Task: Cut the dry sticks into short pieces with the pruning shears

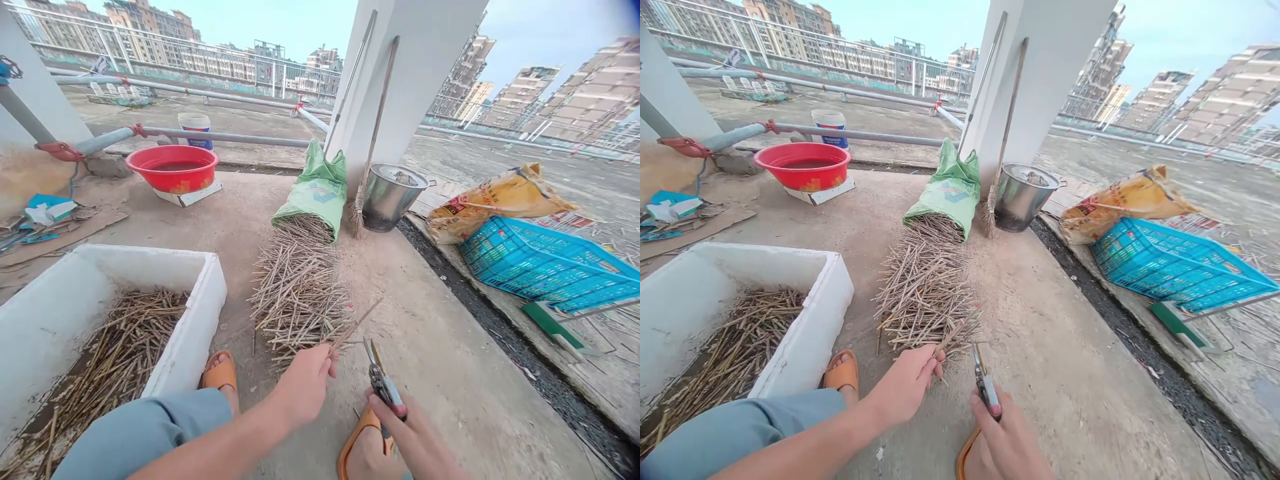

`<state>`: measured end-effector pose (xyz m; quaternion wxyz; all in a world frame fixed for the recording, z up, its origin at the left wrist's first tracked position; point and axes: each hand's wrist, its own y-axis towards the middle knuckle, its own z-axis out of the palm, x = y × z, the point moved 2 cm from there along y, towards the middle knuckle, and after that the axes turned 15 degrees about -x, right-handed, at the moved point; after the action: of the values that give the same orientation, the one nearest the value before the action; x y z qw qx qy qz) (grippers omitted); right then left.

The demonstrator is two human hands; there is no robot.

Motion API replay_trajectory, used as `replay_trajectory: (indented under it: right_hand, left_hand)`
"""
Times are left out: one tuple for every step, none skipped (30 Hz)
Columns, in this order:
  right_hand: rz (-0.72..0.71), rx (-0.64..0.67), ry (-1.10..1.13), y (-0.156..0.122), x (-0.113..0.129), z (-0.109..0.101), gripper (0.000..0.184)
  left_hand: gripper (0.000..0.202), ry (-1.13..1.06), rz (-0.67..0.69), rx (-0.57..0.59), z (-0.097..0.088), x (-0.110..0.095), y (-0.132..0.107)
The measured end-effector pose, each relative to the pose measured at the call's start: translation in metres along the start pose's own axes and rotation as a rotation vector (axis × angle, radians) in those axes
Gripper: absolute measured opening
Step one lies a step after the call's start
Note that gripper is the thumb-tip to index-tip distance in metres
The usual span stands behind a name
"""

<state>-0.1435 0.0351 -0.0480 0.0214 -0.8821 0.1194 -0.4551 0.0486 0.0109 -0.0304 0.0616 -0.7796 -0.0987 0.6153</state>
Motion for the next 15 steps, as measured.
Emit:
replay_trajectory:
  right_hand:
    - [0.005,0.052,-0.048,0.004,0.011,-0.006,0.036]
    - [0.017,0.097,-0.093,0.006,0.02,-0.011,0.034]
    - [0.03,0.132,-0.125,0.007,0.028,-0.014,0.031]
    - [0.04,0.159,-0.15,0.007,0.033,-0.015,0.029]
    - [0.051,0.176,-0.168,0.006,0.037,-0.015,0.027]
    - [0.055,0.178,-0.179,0.005,0.038,-0.014,0.026]
    - [0.053,0.164,-0.189,0.003,0.038,-0.013,0.025]
    - [0.041,0.13,-0.199,0.002,0.037,-0.011,0.025]
    - [0.027,0.083,-0.21,0.001,0.034,-0.009,0.025]
    - [0.014,0.039,-0.226,0.001,0.032,-0.008,0.026]
    - [-0.001,0.003,-0.244,0.0,0.029,-0.006,0.026]
    - [-0.016,-0.028,-0.259,0.0,0.026,-0.004,0.026]
    - [-0.026,-0.059,-0.265,0.001,0.023,-0.002,0.027]
    - [-0.03,-0.088,-0.266,0.001,0.019,0.0,0.028]
    - [-0.025,-0.117,-0.262,0.0,0.014,0.003,0.03]
  left_hand:
    - [0.022,0.081,0.066,-0.014,-0.001,0.003,-0.002]
    - [0.021,0.167,0.122,-0.012,-0.001,0.005,-0.003]
    - [0.023,0.26,0.169,0.004,0.0,0.008,-0.003]
    - [0.027,0.361,0.206,0.034,0.001,0.01,-0.004]
    - [0.033,0.463,0.235,0.071,0.002,0.011,-0.003]
    - [0.039,0.557,0.258,0.103,0.003,0.012,-0.003]
    - [0.043,0.635,0.276,0.128,0.004,0.012,-0.003]
    - [0.046,0.694,0.289,0.144,0.005,0.012,-0.002]
    - [0.048,0.733,0.296,0.152,0.005,0.011,-0.002]
    - [0.049,0.756,0.3,0.157,0.006,0.011,-0.002]
    - [0.049,0.767,0.303,0.159,0.006,0.011,-0.002]
    - [0.049,0.766,0.309,0.155,0.006,0.011,-0.002]
    - [0.048,0.756,0.314,0.148,0.007,0.012,-0.002]
    - [0.046,0.735,0.315,0.135,0.007,0.013,-0.003]
    - [0.043,0.699,0.307,0.119,0.007,0.014,-0.003]
